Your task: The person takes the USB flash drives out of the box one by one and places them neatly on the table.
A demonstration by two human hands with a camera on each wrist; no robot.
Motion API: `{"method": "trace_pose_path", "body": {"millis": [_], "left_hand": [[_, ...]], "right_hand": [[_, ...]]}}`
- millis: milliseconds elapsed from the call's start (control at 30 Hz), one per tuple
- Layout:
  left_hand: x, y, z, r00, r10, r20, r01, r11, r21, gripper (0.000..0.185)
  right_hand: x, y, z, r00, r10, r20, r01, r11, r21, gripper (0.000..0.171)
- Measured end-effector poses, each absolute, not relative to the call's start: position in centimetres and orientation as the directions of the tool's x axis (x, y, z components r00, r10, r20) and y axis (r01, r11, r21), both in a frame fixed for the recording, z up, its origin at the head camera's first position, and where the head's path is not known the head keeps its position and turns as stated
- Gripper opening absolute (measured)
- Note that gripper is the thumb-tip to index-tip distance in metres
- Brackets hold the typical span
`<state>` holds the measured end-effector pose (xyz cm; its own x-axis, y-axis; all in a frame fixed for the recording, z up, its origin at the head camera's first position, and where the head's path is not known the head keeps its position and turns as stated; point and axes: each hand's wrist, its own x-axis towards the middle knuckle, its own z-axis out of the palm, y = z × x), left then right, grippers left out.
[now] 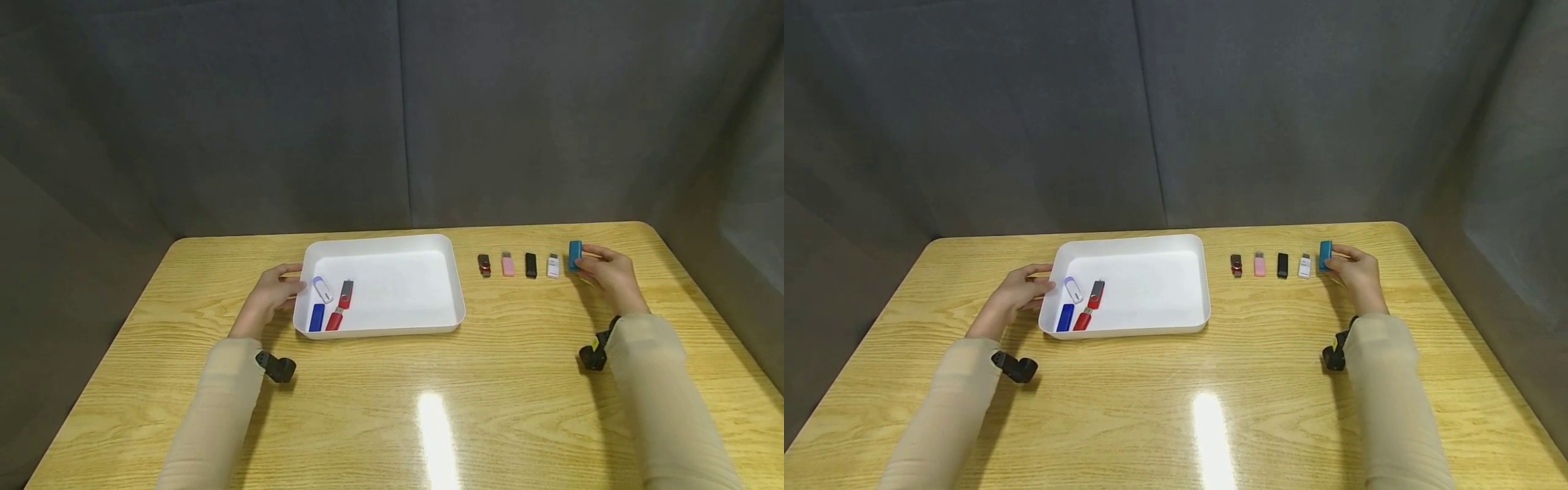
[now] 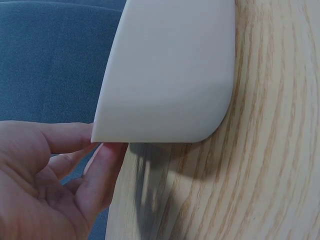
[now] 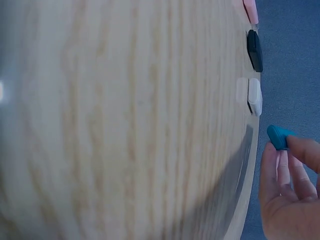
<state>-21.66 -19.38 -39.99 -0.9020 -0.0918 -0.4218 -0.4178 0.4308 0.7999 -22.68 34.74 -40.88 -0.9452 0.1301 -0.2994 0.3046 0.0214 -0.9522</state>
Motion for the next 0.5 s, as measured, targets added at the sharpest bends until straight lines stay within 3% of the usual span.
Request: {"method": "trace_pose_path", "body": {"millis": [500], "left_hand": [[-21.58,-19.40,-39.89,-0.904,-0.087,-0.418,-0.411,0.441,0.798,0.052]], "right_hand": [[-22.64,34.99,-40.79,-0.928,0.158,-0.337,0.365,0.208,-0.908,0.060]]}}
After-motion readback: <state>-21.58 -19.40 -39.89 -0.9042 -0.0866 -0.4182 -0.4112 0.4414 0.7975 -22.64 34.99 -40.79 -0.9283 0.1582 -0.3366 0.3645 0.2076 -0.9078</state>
